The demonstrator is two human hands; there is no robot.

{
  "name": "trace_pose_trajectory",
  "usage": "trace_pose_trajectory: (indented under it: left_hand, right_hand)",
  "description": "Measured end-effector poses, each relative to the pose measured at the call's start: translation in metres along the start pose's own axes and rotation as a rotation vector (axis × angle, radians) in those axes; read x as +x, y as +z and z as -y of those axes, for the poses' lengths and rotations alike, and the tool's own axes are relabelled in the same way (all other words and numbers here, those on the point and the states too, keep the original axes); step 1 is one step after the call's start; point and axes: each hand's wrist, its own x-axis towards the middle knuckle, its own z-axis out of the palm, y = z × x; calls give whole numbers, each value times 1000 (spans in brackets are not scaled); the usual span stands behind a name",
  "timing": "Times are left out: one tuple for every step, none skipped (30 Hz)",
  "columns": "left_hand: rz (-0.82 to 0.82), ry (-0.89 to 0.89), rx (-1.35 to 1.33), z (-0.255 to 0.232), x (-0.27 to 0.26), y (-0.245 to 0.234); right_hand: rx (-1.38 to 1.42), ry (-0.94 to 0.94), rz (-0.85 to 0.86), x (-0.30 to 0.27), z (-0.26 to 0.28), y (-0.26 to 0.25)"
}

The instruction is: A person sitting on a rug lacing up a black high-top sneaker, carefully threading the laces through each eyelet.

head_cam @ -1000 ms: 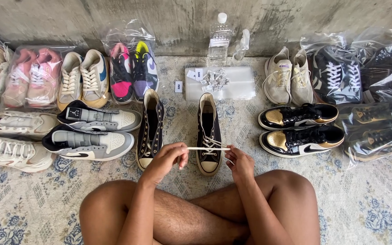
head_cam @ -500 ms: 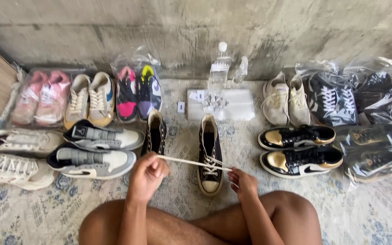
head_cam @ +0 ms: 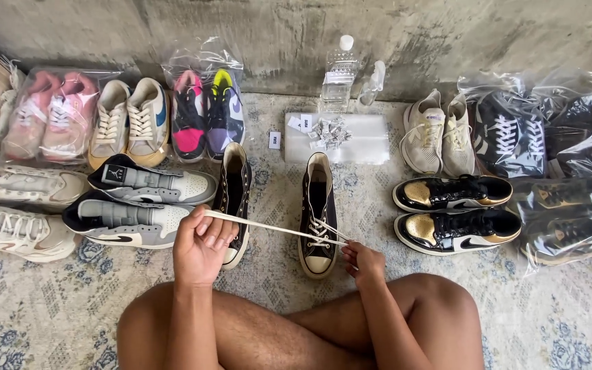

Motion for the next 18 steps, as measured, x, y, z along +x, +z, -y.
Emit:
trace_pose_trajectory:
  left_hand:
    - [-1, 0, -1, -3, 0, 3]
    - [-40, 0, -13, -6, 0, 7]
    - [-78, 1, -23, -10, -1, 10]
    - [-79, 1, -23, -11, 0, 10]
    - [-105, 1, -12, -10, -1, 10]
    - [-132, 0, -2, -11, -2, 10]
    - [-134, 2, -2, -10, -2, 8]
    - [-166, 3, -2, -9, -2, 7]
    - [-197, 2, -4, -7, -2, 6]
    - [-199, 3, -5, -7, -2, 0]
    - [-264, 16, 95, -7, -2, -7]
    - [-329, 28, 196, -7, -2, -14]
    - [-330, 25, 196, -2, -4, -18]
    - [-535, -48, 566, 3, -7, -22]
    - [-735, -119, 941, 5, -8, -27]
    - [-735, -118, 943, 12, -7, -18]
    - [-704, -102, 1342, 19, -6, -10]
    - [-648, -82, 1739, 26, -5, -2]
  right_hand:
    - [-1, 0, -1, 4, -2, 0]
    - [0, 5, 1, 7, -4, 0]
    - [2, 11, 4, 11, -7, 0]
    - [2, 11, 4, 11, -7, 1]
    - [5, 3, 6, 10, -7, 1]
    - [9, -5, 8, 10, -7, 1]
    - [6, -4, 10, 2, -2, 2]
    - [50, -23, 18, -5, 2, 4]
    - [94, -42, 25, -12, 6, 5]
    - [92, -42, 25, -16, 10, 6]
    - [176, -56, 52, -21, 13, 6]
    - [259, -71, 80, -25, 17, 6]
    - [260, -69, 77, -21, 14, 3]
    - [279, -93, 114, -18, 11, 0]
    - [300, -119, 155, -13, 8, 0]
    - [301, -118, 157, -16, 8, 0]
    - [309, -142, 181, -19, 8, 1]
    - [317, -167, 205, -21, 8, 1]
